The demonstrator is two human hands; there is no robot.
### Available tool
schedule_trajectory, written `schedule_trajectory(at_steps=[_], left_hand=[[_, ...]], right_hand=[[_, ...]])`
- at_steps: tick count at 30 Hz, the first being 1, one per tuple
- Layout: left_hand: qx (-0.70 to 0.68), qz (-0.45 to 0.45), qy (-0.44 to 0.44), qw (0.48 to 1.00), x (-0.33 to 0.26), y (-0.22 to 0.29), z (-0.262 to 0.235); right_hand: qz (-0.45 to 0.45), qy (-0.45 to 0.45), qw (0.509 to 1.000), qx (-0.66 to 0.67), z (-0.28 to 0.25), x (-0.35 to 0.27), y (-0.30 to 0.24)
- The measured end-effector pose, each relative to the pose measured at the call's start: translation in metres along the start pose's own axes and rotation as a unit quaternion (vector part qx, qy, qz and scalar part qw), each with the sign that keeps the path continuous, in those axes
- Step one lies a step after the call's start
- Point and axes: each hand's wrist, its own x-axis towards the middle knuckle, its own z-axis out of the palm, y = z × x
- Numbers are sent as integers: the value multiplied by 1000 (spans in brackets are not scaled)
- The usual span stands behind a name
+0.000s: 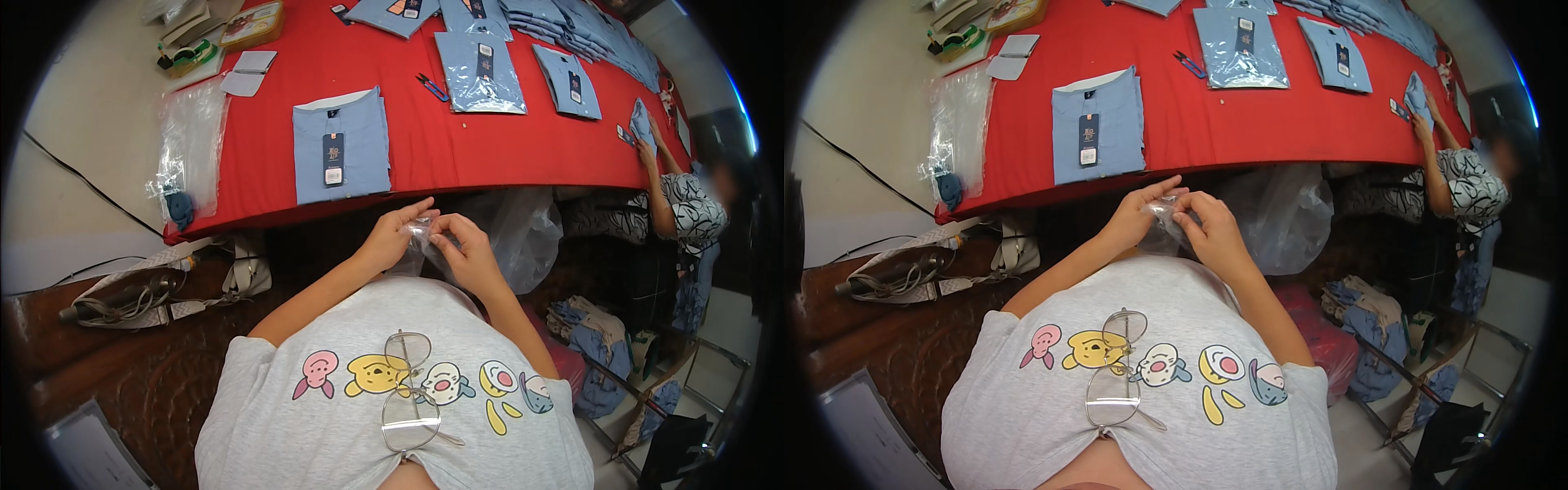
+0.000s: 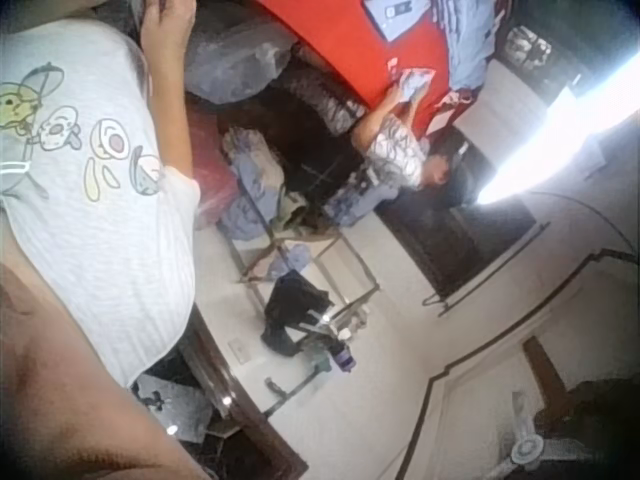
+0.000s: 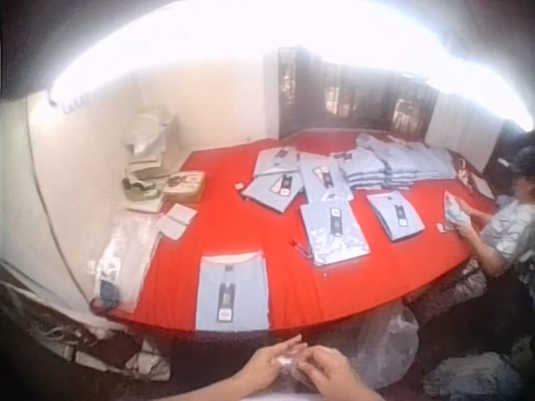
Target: The person places a folded blue shirt into a plastic bag, then removes the shirt, selects a spool of blue thread, and uses a needle to sew buttons onto the collar area of the shirt.
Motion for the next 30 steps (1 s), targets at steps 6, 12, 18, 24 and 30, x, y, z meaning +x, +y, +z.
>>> schedule_trajectory(at_steps=[6,12,18,24,30], left_hand=[[89,-39,3,995,-3,-15,-16],[262,-110,-75,956,-13,17,-27],[434,-170,-207,860,-11,39,-44],[164,41,-111,979,-7,64,-15],[259,-134,-217,932,-9,49,-9]], right_hand=[[9,75,997,10,-21,-14,6],[52,52,991,112,-19,-9,4],[-95,86,992,12,-11,16,-2],[-73,64,992,79,0,21,-2],[-145,75,986,9,-9,20,-6]])
